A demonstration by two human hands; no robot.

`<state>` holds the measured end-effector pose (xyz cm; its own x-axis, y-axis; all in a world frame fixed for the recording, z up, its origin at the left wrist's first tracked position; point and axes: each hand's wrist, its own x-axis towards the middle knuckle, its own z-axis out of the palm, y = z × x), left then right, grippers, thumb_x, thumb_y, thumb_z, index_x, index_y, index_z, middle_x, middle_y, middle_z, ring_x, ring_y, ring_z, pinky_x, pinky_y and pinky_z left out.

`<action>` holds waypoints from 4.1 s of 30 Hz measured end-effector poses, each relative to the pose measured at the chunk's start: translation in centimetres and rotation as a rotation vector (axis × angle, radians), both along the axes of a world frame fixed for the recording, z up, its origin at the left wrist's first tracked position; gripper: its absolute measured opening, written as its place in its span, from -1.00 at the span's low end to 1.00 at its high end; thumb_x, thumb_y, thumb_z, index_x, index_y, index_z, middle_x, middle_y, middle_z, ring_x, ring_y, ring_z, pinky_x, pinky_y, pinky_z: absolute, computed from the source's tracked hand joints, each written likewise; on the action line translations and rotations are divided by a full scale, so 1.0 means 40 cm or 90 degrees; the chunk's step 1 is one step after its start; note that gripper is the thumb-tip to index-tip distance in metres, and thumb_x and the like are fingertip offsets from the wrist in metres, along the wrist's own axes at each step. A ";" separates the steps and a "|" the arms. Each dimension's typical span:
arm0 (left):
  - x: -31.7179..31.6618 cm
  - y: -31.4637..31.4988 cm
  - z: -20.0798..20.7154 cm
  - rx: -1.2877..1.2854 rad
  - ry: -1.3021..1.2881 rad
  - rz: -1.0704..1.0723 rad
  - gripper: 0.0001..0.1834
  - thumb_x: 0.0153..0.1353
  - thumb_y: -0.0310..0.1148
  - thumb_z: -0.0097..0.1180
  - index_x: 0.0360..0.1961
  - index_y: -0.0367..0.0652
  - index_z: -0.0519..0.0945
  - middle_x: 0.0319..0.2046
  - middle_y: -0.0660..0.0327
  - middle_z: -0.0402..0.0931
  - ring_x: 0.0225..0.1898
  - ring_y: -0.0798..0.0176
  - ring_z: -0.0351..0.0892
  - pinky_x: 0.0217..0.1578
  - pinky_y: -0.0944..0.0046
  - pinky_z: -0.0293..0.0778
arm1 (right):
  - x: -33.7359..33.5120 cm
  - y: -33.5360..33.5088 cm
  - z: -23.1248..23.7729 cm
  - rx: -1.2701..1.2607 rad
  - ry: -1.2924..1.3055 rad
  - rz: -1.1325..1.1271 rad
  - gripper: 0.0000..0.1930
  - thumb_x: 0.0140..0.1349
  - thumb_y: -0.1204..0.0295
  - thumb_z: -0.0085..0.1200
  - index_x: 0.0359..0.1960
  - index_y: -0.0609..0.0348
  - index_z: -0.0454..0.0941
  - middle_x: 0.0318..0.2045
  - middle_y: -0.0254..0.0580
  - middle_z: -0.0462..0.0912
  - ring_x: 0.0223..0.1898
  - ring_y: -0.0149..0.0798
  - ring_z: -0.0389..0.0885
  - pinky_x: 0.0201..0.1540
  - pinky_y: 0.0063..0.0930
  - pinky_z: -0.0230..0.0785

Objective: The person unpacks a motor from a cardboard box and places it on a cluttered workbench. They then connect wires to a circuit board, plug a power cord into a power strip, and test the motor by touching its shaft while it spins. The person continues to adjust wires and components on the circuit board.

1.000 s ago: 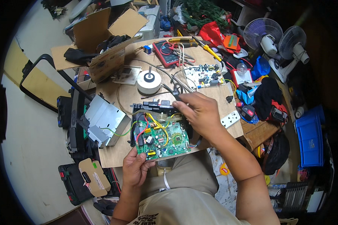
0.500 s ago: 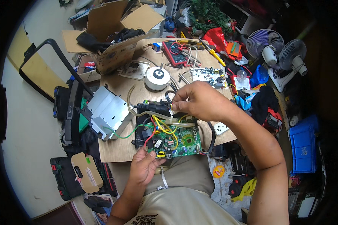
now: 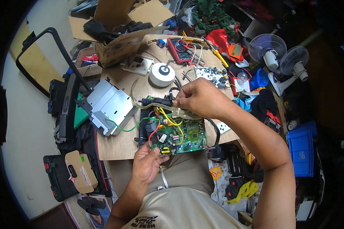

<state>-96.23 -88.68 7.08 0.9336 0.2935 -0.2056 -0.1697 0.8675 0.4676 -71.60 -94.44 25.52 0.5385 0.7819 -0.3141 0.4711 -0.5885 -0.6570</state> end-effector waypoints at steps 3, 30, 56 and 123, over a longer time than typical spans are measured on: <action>0.001 -0.001 -0.003 -0.007 -0.010 0.000 -0.65 0.52 -0.42 0.10 0.28 -0.14 0.51 0.11 0.20 0.66 0.06 0.22 0.69 0.04 0.11 0.67 | 0.003 -0.001 -0.005 -0.003 0.041 -0.017 -0.82 0.30 0.38 0.30 -0.35 0.26 0.78 -0.49 -0.28 0.74 -0.41 -0.50 0.58 -0.26 -0.45 0.48; 0.004 0.003 0.006 -0.033 -0.006 0.038 -0.71 0.49 -0.44 0.12 0.19 -0.14 0.56 0.02 0.11 0.72 -0.06 0.14 0.79 -0.06 0.14 0.75 | 0.011 0.019 -0.012 -0.003 0.042 0.043 -0.82 0.34 0.42 0.17 -0.29 0.26 0.77 -0.54 -0.32 0.67 -0.50 -0.49 0.49 -0.39 -0.43 0.37; 0.012 0.007 0.026 -0.068 0.022 0.076 -0.71 0.53 -0.47 0.02 0.21 -0.16 0.54 -0.03 0.09 0.72 -0.14 0.19 0.80 -0.14 0.22 0.80 | 0.012 0.030 -0.020 0.063 -0.362 0.428 -0.72 0.04 0.44 0.27 -0.17 0.14 0.80 -0.24 0.00 0.77 -0.10 0.12 0.70 0.04 -0.04 0.56; -0.076 0.220 0.088 0.907 0.332 0.061 -0.76 -0.01 -0.46 0.50 -0.46 -0.19 0.59 -0.54 0.19 0.62 -0.55 0.27 0.63 -0.47 0.33 0.51 | 0.347 0.231 -0.031 0.030 -0.324 0.489 -0.74 0.12 0.36 0.27 -0.18 0.17 0.61 -0.31 -0.04 0.68 -0.11 0.08 0.71 -0.08 -0.03 0.58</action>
<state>-99.29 -79.90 10.60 0.8150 0.5795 0.0021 0.2462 -0.3495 0.9040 -57.73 -85.20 24.30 -0.0695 0.9877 -0.1404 0.9599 0.0278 -0.2790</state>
